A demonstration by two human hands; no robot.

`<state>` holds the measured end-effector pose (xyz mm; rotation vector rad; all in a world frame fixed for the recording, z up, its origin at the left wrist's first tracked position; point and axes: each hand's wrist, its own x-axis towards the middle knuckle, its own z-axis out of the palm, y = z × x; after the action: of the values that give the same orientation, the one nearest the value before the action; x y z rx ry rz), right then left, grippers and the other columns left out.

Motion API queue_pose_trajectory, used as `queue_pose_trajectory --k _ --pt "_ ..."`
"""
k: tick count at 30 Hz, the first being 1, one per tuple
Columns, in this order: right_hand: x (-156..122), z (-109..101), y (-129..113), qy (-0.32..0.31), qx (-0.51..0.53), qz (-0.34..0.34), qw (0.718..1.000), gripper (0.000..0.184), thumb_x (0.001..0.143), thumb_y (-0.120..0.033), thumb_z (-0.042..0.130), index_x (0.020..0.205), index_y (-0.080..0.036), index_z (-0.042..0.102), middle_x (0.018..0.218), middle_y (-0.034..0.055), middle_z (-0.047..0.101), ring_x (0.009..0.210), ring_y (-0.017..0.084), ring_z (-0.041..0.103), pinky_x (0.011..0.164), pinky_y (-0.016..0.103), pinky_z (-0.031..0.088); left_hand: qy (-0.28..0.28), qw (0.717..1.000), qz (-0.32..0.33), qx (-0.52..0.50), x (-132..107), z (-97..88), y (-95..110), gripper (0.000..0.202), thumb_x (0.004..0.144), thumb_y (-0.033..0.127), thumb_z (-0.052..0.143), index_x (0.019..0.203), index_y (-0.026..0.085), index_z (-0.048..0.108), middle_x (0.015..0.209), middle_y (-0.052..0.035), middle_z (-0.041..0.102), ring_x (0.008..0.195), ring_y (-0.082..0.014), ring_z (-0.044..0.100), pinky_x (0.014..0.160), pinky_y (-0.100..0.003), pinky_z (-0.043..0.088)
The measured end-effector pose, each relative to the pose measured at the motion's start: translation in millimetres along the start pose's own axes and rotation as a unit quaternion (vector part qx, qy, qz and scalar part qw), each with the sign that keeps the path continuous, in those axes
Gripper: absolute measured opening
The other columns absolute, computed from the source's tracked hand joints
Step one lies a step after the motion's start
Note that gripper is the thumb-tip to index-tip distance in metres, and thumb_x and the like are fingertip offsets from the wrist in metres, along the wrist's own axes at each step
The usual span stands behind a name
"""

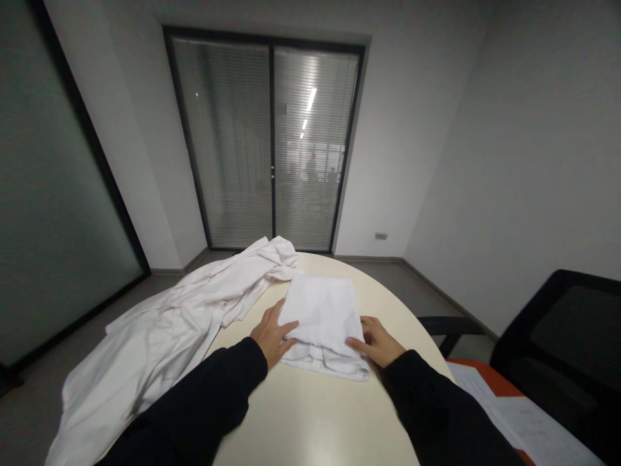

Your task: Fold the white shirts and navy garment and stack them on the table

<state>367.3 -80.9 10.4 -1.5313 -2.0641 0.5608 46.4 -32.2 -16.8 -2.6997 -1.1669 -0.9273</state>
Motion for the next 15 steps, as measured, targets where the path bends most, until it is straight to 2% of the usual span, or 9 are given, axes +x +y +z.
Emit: queue_pose_trajectory --k 2,5,7,10,12,13,15 --pt "-3.1 -2.3 -1.7 -0.018 0.072 0.014 0.997 0.050 0.080 -0.062 0.055 0.085 -0.016 0.073 0.102 0.0116 0.071 0.100 0.031 0.063 0.091 0.042 0.047 0.012 1.000 0.020 0.010 0.0 1.6 -0.9 0.032 0.079 0.026 0.069 0.111 0.025 0.069 0.149 -0.0108 0.027 0.122 -0.0344 0.042 0.095 -0.049 0.048" --pt "-7.6 -5.9 -5.3 -0.072 0.181 0.033 0.980 0.049 0.081 -0.061 0.056 0.082 -0.015 0.072 0.091 0.0071 0.073 0.087 0.027 0.066 0.082 0.036 0.051 -0.013 0.999 0.044 0.005 -0.6 5.7 -3.1 0.025 0.085 0.025 0.061 0.108 0.021 0.068 0.132 -0.0130 0.048 0.097 -0.0244 0.057 0.086 -0.041 0.054" --pt "-9.6 -9.3 -10.5 -0.104 0.210 0.036 0.972 0.047 0.081 -0.061 0.057 0.078 -0.015 0.071 0.085 0.0058 0.073 0.083 0.026 0.066 0.079 0.035 0.051 -0.029 0.998 0.060 -0.013 -1.5 6.5 -5.1 0.023 0.088 0.026 0.054 0.106 0.020 0.068 0.114 -0.0105 0.059 0.087 -0.0201 0.061 0.084 -0.037 0.054" --pt "-10.9 -15.3 -21.4 -0.123 0.181 -0.019 0.976 0.044 0.082 -0.057 0.057 0.068 -0.017 0.069 0.079 0.0053 0.070 0.083 0.025 0.064 0.084 0.036 0.049 -0.040 0.995 0.084 -0.034 -2.2 -0.3 -6.3 0.024 0.089 0.028 0.050 0.103 0.019 0.067 0.111 -0.0091 0.062 0.086 -0.0184 0.062 0.082 -0.033 0.053" --pt "-11.7 -18.4 -25.8 -0.125 0.148 -0.074 0.978 0.040 0.081 -0.054 0.059 0.071 -0.018 0.070 0.088 0.0063 0.069 0.092 0.025 0.062 0.093 0.037 0.045 -0.045 0.994 0.094 -0.023 -1.4 -9.2 -4.2 0.021 0.086 0.029 0.052 0.096 0.019 0.067 0.112 -0.0091 0.061 0.088 -0.0197 0.061 0.078 -0.033 0.052" --pt "-12.4 -19.3 -25.7 -0.123 0.132 -0.093 0.979 0.038 0.077 -0.054 0.063 0.076 -0.018 0.071 0.093 0.0070 0.069 0.097 0.026 0.060 0.096 0.038 0.043 -0.046 0.994 0.100 -0.013 -0.5 -13.9 -2.2 0.019 0.084 0.030 0.054 0.094 0.019 0.067 0.110 -0.0090 0.062 0.089 -0.0211 0.059 0.077 -0.034 0.051" --pt "-15.0 -19.9 -20.9 -0.092 0.097 -0.088 0.987 0.044 0.062 -0.056 0.076 0.082 -0.017 0.072 0.100 0.0076 0.067 0.101 0.028 0.058 0.098 0.039 0.042 -0.051 0.990 0.132 -0.002 1.5 -21.7 3.2 0.021 0.081 0.032 0.057 0.096 0.019 0.065 0.105 -0.0095 0.062 0.092 -0.0242 0.057 0.079 -0.038 0.049"
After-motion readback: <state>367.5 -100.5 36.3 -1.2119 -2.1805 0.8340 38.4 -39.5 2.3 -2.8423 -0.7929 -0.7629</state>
